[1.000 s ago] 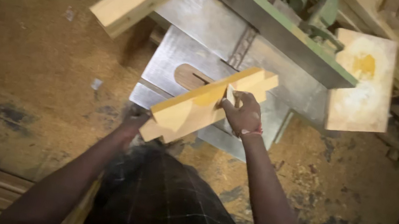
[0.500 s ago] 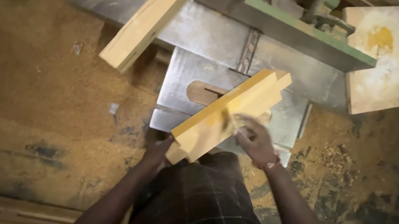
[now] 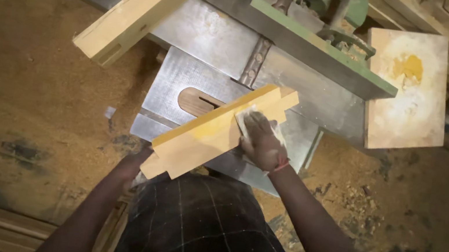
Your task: The person uses a sanding block to smooth the edges and surfaces of a rectangular wooden piece. They repeatedly rub the sanding block along the wood's length and flip the piece over to work on different sides.
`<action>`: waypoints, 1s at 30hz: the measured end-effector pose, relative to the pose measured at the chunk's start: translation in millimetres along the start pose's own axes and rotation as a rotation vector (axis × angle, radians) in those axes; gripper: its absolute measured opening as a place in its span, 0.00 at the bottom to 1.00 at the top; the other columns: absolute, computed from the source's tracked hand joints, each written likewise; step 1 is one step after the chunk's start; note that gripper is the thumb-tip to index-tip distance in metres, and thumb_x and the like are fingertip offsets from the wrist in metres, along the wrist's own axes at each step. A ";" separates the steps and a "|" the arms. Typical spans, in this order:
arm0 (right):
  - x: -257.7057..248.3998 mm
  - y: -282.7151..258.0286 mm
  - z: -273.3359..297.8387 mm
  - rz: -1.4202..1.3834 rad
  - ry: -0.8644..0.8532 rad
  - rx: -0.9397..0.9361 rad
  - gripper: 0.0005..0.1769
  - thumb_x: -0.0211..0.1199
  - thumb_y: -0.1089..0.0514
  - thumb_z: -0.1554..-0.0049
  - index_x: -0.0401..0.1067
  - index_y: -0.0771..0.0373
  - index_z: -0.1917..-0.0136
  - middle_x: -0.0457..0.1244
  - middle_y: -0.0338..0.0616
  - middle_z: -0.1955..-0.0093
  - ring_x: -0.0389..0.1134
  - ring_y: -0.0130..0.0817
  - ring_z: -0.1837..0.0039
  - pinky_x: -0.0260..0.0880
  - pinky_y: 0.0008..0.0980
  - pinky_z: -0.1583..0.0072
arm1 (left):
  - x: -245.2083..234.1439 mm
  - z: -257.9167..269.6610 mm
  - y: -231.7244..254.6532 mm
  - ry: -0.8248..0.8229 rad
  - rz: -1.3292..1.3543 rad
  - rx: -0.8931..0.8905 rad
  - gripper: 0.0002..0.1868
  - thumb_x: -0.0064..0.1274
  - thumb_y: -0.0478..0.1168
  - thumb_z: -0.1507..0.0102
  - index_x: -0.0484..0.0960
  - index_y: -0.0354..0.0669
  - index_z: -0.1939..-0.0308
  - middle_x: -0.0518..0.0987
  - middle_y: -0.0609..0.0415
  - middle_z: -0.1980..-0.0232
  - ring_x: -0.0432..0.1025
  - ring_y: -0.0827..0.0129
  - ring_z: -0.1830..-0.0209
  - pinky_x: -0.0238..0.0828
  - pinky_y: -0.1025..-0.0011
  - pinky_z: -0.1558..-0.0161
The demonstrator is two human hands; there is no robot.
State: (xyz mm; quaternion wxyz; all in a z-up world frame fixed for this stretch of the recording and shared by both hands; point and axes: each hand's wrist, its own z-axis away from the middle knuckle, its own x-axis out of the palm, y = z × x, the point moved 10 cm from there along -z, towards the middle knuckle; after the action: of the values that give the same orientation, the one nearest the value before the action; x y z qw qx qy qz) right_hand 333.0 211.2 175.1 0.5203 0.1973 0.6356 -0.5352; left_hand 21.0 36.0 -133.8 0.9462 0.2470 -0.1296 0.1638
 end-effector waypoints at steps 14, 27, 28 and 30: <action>-16.6 39.6 -6.8 0.167 0.110 -0.131 0.33 0.66 0.55 0.44 0.64 0.65 0.28 0.57 0.59 0.26 0.56 0.55 0.23 0.59 0.46 0.27 | 12.1 22.3 14.6 -0.029 0.027 -0.016 0.28 0.51 0.54 0.34 0.81 0.34 0.40 0.84 0.49 0.45 0.78 0.64 0.49 0.72 0.64 0.47; -43.3 24.3 -15.0 0.193 -0.018 -0.078 0.31 0.67 0.54 0.50 0.69 0.64 0.34 0.62 0.58 0.34 0.61 0.55 0.30 0.62 0.47 0.30 | 14.5 23.5 25.3 -0.031 -0.058 0.046 0.27 0.50 0.52 0.33 0.81 0.37 0.38 0.83 0.51 0.43 0.77 0.67 0.48 0.71 0.67 0.46; -42.2 23.4 -15.2 0.242 -0.099 -0.065 0.32 0.68 0.54 0.52 0.70 0.65 0.35 0.63 0.57 0.36 0.62 0.54 0.31 0.62 0.48 0.30 | 15.7 24.5 26.1 -0.020 -0.069 0.043 0.27 0.50 0.53 0.33 0.81 0.37 0.38 0.83 0.51 0.43 0.76 0.68 0.48 0.70 0.67 0.46; -66.9 36.9 -21.1 0.175 0.043 0.154 0.28 0.66 0.49 0.46 0.73 0.62 0.36 0.66 0.55 0.38 0.65 0.52 0.33 0.65 0.45 0.30 | 12.4 23.9 24.6 0.016 -0.116 0.017 0.28 0.50 0.56 0.32 0.81 0.37 0.39 0.83 0.52 0.44 0.76 0.70 0.47 0.69 0.68 0.45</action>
State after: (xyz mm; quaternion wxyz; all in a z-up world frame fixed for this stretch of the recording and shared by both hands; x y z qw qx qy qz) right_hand 378.8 263.3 213.5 0.5345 0.3029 0.5841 -0.5305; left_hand 19.2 47.2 -99.2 0.9530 0.2609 -0.1060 0.1115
